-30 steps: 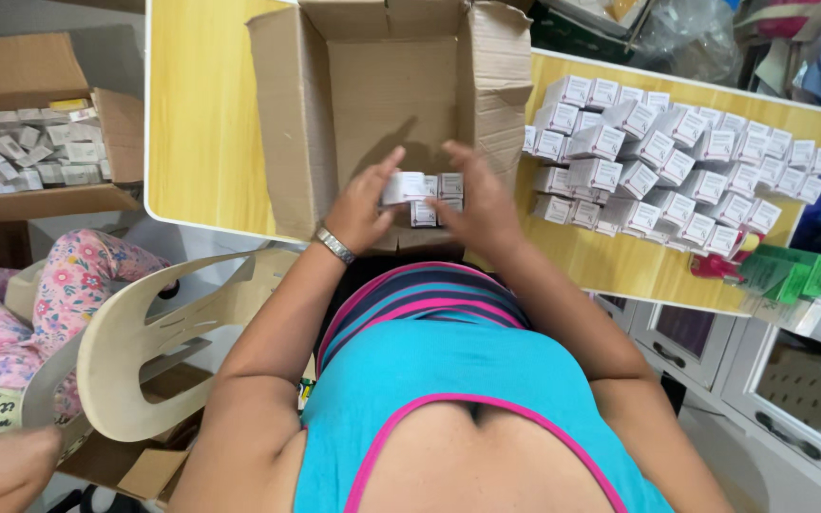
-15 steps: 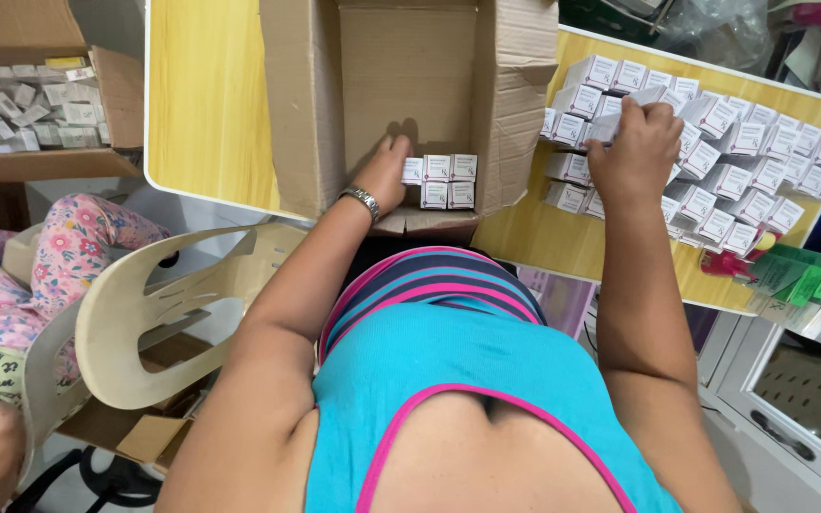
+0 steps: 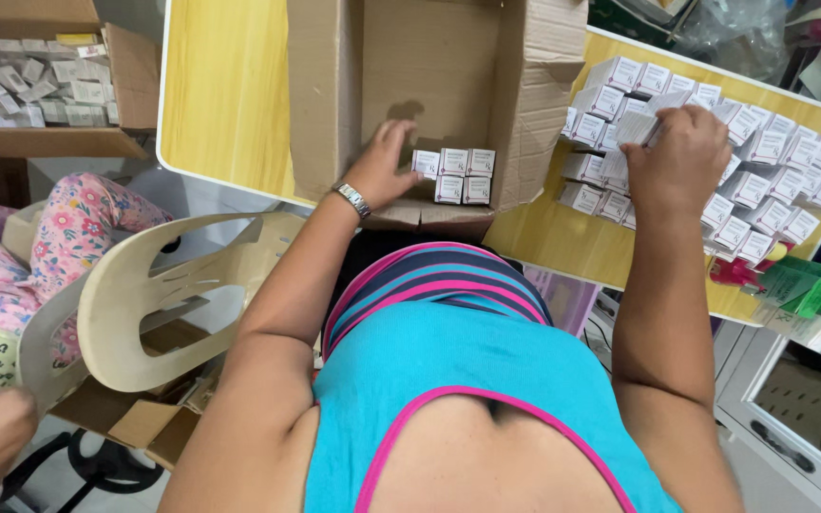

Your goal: The person places small white boxes one by one into a larger cardboard box, arranging them in neat rows. The hands pick up boxes from a pile on the table and transfer them into the shipping box, continuing until the box is nearly full.

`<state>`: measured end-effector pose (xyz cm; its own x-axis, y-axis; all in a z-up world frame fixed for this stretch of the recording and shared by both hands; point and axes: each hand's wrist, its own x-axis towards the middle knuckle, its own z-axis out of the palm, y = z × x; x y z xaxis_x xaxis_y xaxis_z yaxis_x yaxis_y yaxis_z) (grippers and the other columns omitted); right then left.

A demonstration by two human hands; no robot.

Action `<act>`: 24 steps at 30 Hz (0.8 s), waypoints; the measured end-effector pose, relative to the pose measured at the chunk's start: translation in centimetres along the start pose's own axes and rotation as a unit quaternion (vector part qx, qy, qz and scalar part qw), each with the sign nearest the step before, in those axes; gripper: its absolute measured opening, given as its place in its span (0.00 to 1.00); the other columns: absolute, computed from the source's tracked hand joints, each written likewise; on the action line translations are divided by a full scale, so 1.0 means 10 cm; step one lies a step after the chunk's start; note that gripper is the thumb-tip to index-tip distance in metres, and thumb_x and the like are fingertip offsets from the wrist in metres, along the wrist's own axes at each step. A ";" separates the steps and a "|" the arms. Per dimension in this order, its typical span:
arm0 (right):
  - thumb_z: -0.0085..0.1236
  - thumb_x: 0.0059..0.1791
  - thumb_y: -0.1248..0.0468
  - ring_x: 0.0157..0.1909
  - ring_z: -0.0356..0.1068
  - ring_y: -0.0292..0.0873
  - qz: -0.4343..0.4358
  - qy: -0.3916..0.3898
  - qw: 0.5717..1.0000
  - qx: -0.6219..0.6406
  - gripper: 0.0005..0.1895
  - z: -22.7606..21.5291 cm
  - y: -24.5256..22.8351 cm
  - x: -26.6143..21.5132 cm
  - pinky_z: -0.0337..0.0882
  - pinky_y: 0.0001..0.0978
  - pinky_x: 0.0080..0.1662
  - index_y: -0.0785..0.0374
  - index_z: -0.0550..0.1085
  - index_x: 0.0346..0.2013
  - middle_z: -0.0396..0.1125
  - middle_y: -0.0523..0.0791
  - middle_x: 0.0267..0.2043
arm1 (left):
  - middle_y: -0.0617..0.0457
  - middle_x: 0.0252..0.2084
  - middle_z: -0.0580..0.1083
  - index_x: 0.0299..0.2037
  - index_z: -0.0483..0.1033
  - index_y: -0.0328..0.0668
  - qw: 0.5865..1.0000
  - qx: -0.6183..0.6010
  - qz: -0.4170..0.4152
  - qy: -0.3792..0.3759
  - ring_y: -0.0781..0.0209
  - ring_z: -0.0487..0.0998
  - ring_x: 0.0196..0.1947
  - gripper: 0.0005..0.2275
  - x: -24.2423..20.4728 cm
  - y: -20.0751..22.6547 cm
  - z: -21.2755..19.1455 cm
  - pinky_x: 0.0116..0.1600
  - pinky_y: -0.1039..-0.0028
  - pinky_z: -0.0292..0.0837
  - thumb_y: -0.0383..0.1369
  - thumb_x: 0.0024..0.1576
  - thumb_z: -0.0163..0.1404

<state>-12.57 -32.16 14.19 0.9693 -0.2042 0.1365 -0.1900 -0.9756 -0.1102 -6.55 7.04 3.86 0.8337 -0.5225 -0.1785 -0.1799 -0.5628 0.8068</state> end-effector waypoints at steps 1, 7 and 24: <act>0.78 0.39 0.61 0.63 0.64 0.55 -0.022 0.020 1.000 -0.003 0.26 -0.12 -0.08 -0.03 0.63 0.50 0.60 0.63 0.78 0.48 0.69 0.51 0.59 | 0.36 0.69 0.60 0.68 0.57 0.39 1.000 0.005 0.008 0.025 0.38 0.65 0.68 0.36 -0.06 0.07 -0.06 0.70 0.61 0.63 0.34 0.52 0.65; 0.74 0.44 0.62 0.47 0.74 0.53 -0.085 -0.056 0.964 0.247 0.25 -0.50 -1.07 -0.28 0.74 0.43 0.49 0.67 0.74 0.51 0.72 0.53 0.46 | 0.36 0.71 0.58 0.71 0.53 0.41 0.974 0.028 0.210 0.077 0.36 0.63 0.69 0.41 -0.37 0.73 -0.21 0.70 0.58 0.61 0.35 0.49 0.65; 0.60 0.44 0.69 0.58 0.67 0.58 -0.296 -0.150 0.916 0.223 0.14 0.71 -1.66 -0.43 0.68 0.49 0.57 0.58 0.74 0.44 0.70 0.53 0.55 | 0.45 0.56 0.71 0.60 0.67 0.52 0.998 -0.031 0.026 -0.044 0.40 0.74 0.55 0.27 -0.42 0.23 -0.24 0.55 0.60 0.73 0.21 0.48 0.55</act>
<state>-12.47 -14.54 8.42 0.8936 0.4477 0.0332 0.4014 -0.7637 -0.5055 -9.23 9.44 7.79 0.7748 -0.6055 -0.1817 -0.1871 -0.4942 0.8490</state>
